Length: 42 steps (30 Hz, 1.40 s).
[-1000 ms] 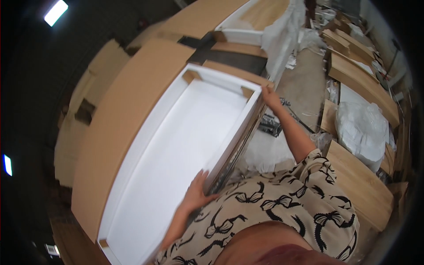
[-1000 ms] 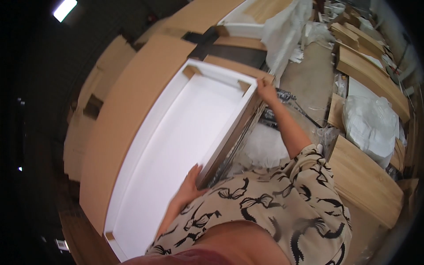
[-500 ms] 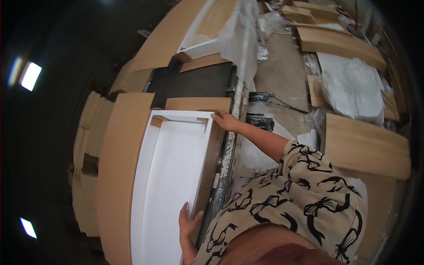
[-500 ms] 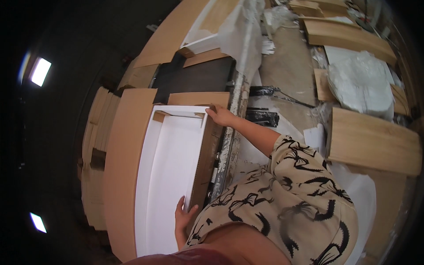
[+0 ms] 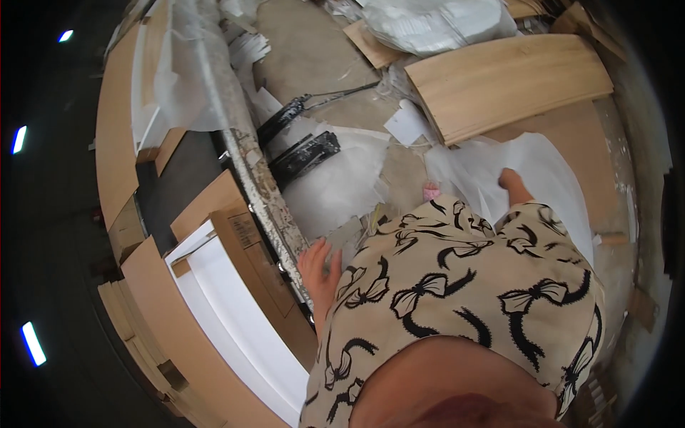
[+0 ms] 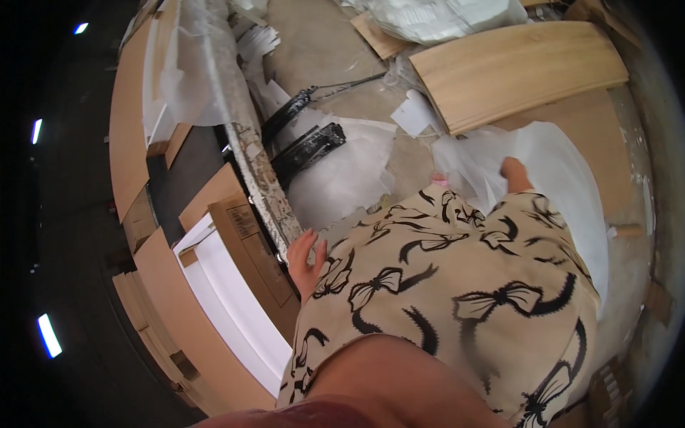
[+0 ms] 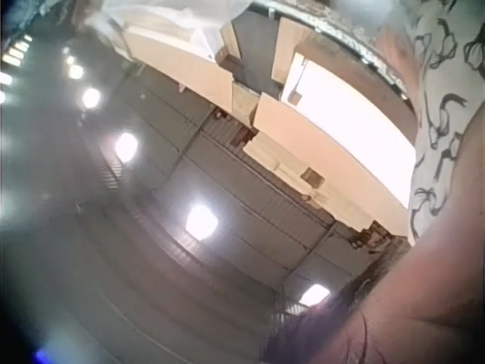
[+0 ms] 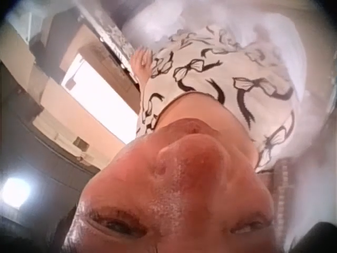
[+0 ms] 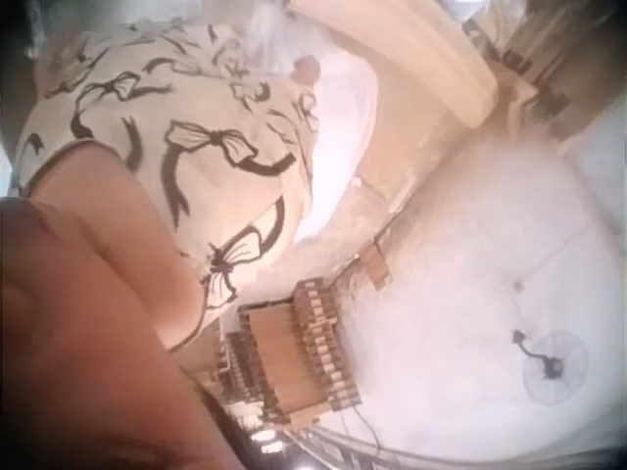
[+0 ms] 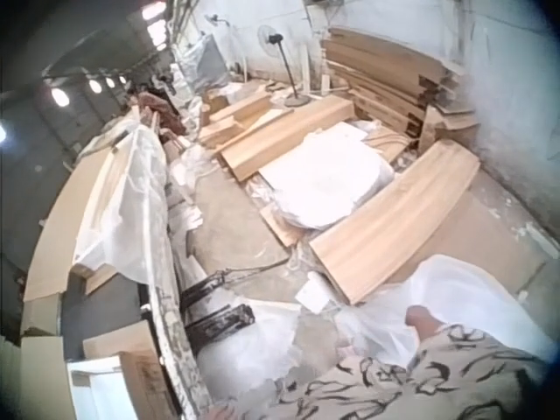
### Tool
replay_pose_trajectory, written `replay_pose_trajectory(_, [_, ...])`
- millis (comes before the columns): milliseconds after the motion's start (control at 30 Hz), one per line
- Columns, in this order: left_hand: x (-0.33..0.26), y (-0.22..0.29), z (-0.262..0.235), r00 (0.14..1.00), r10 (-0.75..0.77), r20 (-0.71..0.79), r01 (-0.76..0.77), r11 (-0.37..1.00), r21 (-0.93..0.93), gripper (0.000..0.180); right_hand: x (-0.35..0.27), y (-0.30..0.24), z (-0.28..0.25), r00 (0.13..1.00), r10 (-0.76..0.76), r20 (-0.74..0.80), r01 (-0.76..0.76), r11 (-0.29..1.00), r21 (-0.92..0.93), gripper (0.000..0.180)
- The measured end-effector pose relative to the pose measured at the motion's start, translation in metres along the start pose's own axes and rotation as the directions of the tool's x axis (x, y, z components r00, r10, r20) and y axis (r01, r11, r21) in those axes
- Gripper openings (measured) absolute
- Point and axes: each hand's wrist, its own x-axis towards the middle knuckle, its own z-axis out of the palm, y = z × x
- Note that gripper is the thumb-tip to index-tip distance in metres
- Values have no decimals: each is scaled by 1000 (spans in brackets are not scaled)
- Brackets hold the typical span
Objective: The person opens a cardboard box, places a wooden board inside with foam padding, spreads a protective foam sheet over it, adds another wooden board, and wraps the foam sheet over the boards before inserting foam protectors.
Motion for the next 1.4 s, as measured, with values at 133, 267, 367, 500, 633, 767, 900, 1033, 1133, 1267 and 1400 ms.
replay_pose_trajectory(133, [50, -6, 25, 990, 84, 116, -83, 996, -17, 21, -14, 55, -10, 949, 298, 102, -314, 871, 378, 31])
replay_pose_trajectory(267, [100, -2, 50, 900, 366, 236, -335, 929, -158, 18, 2, 78, 71, 943, 118, -311, -59, 980, 191, 39])
replay_pose_trajectory(367, [135, -3, 88, 785, 423, 453, -317, 902, -294, 18, 0, 36, 141, 989, 61, -135, -18, 955, 297, 41])
replay_pose_trajectory(500, [164, -19, 152, 618, 453, 643, -365, 889, -275, 17, -44, -38, 207, 1000, -11, 10, 0, 669, 743, 28])
replay_pose_trajectory(633, [210, -58, 205, 577, 406, 709, -366, 904, -220, 22, -78, -83, 175, 985, -87, 150, -78, 548, 833, 27])
replay_pose_trajectory(767, [266, -80, 295, 459, 350, 817, -290, 928, -235, 22, -100, -45, 206, 954, 285, 93, -260, 628, 734, 22])
replay_pose_trajectory(900, [333, -131, 382, 448, 159, 880, -252, 967, -47, 35, -62, -32, 168, 995, -101, -17, 101, 995, -28, 12])
replay_pose_trajectory(1033, [374, -143, 455, 470, 87, 878, -332, 940, 85, 35, -27, -95, 102, 922, 384, 54, -260, 510, 820, 29])
replay_pose_trajectory(1133, [389, -135, 521, 460, 116, 880, -348, 936, 58, 44, 14, -132, 83, 931, 342, 127, -260, 379, 888, 28])
replay_pose_trajectory(1267, [389, -116, 617, 423, 186, 887, -432, 902, 17, 59, 69, -135, 123, 957, 249, 152, -236, 356, 904, 30])
replay_pose_trajectory(1400, [429, -175, 666, 497, 236, 835, -466, 884, 27, 75, 141, -168, 120, 955, 278, 99, -219, 440, 871, 38])
